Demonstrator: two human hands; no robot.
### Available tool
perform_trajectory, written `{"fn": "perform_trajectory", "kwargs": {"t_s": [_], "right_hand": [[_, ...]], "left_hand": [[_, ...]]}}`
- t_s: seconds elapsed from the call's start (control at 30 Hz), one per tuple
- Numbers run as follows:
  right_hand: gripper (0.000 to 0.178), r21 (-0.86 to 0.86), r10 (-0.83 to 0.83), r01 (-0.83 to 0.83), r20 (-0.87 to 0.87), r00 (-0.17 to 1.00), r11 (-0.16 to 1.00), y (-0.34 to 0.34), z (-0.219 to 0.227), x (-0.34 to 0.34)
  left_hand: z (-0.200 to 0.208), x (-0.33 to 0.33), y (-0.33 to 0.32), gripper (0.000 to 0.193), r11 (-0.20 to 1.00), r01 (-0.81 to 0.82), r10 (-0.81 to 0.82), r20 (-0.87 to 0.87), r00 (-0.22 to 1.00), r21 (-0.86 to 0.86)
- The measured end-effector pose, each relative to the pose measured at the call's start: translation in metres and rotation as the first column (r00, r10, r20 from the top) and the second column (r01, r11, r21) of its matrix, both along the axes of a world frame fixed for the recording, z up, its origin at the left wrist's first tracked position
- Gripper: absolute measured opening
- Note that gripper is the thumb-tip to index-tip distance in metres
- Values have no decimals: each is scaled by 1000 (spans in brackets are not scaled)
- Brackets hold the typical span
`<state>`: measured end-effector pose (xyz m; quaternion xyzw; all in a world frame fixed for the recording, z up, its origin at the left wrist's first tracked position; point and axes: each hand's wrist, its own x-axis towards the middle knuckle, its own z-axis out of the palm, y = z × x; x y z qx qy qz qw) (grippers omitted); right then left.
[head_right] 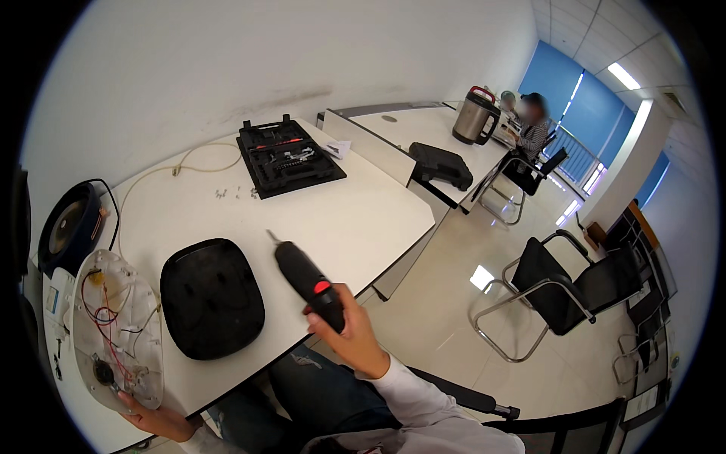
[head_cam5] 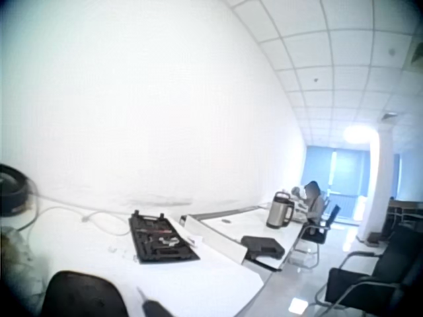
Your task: The person assembles a small white appliance using a cordless electric screwdriver. They attach a black base plate to the main body, secure it with screws, and then install internal components including a motor and wiring. The person repeatedly picks up and places screws and tools on the table during the process.
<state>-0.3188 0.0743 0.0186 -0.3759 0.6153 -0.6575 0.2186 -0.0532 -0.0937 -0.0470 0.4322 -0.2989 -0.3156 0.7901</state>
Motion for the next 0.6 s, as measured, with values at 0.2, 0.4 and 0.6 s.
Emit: {"fn": "perform_trajectory", "kwargs": {"t_s": [0.2,0.4,0.6], "right_hand": [[44,313,-110,413,-668,736,856,7,-23,-25],[42,142,-130,480,-862,489,866,1,-35,-44],[44,282,29,527,-899,438,802,-14,-24,-51]], "left_hand": [[4,-3,2,47,1000,-6,6,6,1000,-22],[1,-3,0,47,997,48,-52,-70,996,-66],[-2,-2,-2,46,995,46,-52,-66,996,-93]]}}
